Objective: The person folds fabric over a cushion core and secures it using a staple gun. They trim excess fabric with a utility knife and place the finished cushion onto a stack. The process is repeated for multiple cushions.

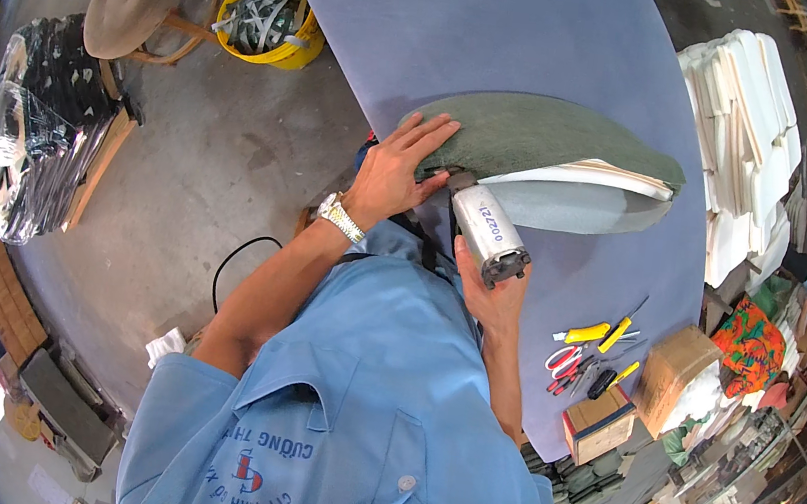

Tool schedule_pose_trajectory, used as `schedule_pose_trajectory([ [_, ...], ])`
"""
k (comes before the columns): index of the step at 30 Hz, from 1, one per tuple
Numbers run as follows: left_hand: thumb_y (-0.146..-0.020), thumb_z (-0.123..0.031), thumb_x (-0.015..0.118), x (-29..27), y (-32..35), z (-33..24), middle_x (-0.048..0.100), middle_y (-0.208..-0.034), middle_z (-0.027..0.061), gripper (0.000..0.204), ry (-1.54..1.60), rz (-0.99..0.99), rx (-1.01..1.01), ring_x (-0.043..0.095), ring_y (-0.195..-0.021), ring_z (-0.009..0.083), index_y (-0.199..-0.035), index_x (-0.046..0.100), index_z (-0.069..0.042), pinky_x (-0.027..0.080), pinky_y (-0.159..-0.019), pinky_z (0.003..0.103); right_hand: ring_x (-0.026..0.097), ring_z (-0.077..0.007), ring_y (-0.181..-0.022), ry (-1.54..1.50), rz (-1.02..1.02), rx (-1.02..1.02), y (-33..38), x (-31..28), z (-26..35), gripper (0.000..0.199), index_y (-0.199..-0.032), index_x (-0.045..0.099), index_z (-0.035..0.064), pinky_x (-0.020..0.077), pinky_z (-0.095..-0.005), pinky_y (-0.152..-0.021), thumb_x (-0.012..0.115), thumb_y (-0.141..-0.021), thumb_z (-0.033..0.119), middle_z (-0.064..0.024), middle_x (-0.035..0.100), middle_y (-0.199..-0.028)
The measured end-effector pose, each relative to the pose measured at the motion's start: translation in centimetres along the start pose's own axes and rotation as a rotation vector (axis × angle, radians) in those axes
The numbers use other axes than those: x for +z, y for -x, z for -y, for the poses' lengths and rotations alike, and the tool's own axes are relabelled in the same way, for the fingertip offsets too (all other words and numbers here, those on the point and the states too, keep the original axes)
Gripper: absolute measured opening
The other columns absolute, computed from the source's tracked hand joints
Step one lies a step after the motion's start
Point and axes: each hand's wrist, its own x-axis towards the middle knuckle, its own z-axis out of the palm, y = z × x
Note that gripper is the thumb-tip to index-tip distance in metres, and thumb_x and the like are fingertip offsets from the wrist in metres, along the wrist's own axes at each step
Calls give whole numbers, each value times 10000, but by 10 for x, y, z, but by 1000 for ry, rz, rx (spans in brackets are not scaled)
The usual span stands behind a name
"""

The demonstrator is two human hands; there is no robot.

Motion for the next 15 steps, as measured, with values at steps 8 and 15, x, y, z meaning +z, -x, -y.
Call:
schedule_pose_trajectory([
  [8,-812,-161,809,-3,0,0,548,-1528,58,735,3,29,-20,520,-1386,407,-1490,527,-183,550,-1049,472,714,-386,-958,26,69,-38,-4,2,1,405,-1150,659,-33,558,-397,-846,792,-785,82,-202,708,-1066],
  [15,-730,15,770,-11,-4,-7,541,-1536,90,846,30,47,-23,488,-1432,360,-1513,514,-176,494,-1127,463,689,-419,-984,22,105,14,-9,5,4,448,-1182,640,-31,549,-406,-864,713,-745,41,-217,690,-1097],
])
